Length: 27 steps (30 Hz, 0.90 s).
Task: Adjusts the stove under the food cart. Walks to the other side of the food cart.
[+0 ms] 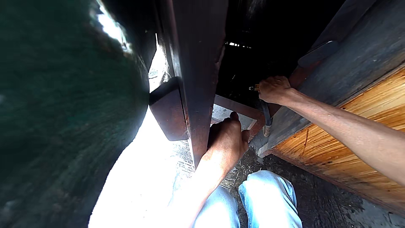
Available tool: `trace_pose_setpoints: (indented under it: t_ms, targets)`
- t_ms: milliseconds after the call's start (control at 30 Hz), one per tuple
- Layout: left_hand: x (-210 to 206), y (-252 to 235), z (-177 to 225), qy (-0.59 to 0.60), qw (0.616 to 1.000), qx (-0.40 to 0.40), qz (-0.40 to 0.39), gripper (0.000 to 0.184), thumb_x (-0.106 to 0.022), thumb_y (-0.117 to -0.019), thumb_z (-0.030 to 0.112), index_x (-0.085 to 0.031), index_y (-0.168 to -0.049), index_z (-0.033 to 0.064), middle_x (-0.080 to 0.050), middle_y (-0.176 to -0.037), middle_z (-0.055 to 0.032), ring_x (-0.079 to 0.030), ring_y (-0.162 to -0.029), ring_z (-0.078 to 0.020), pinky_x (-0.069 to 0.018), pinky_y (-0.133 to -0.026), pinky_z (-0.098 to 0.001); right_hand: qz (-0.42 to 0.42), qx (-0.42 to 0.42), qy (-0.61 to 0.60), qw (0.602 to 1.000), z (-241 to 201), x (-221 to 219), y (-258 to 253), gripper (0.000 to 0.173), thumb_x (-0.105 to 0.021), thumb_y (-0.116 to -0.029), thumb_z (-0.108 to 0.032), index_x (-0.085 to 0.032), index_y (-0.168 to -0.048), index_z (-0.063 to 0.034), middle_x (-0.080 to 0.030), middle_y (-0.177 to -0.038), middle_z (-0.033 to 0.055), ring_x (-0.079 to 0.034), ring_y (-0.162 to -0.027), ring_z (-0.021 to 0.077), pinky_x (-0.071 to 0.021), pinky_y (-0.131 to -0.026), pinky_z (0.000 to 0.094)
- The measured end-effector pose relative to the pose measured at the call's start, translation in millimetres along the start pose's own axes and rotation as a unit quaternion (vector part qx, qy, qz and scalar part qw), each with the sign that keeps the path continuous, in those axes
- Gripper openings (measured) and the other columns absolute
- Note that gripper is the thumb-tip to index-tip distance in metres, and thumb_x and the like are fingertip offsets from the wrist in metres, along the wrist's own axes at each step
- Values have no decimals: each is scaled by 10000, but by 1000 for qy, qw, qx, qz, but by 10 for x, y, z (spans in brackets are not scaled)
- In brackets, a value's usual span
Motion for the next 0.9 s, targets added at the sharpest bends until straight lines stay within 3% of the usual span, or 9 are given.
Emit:
trace_pose_setpoints:
  t_ms: [900]
  targets:
    - [-12, -18, 21, 1, 1000, 4, -12, 555, -569, -1043, 429, -521, -1446, 50, -699, -1156, -141, -690, -1057, -271, -539, -910, -466, -5, 1, -15, 1000, -24, -14, 14, 243, -629, -981, -147, -654, -980, 95, -666, -1072, 296, -638, -1116, 465, -504, -869, 609]
Point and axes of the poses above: each hand's wrist, its own y-axis away from the middle knuckle, its own x-axis out of the back of the hand, z = x × y, the point moved 1 cm from there along -y, towards the middle knuckle
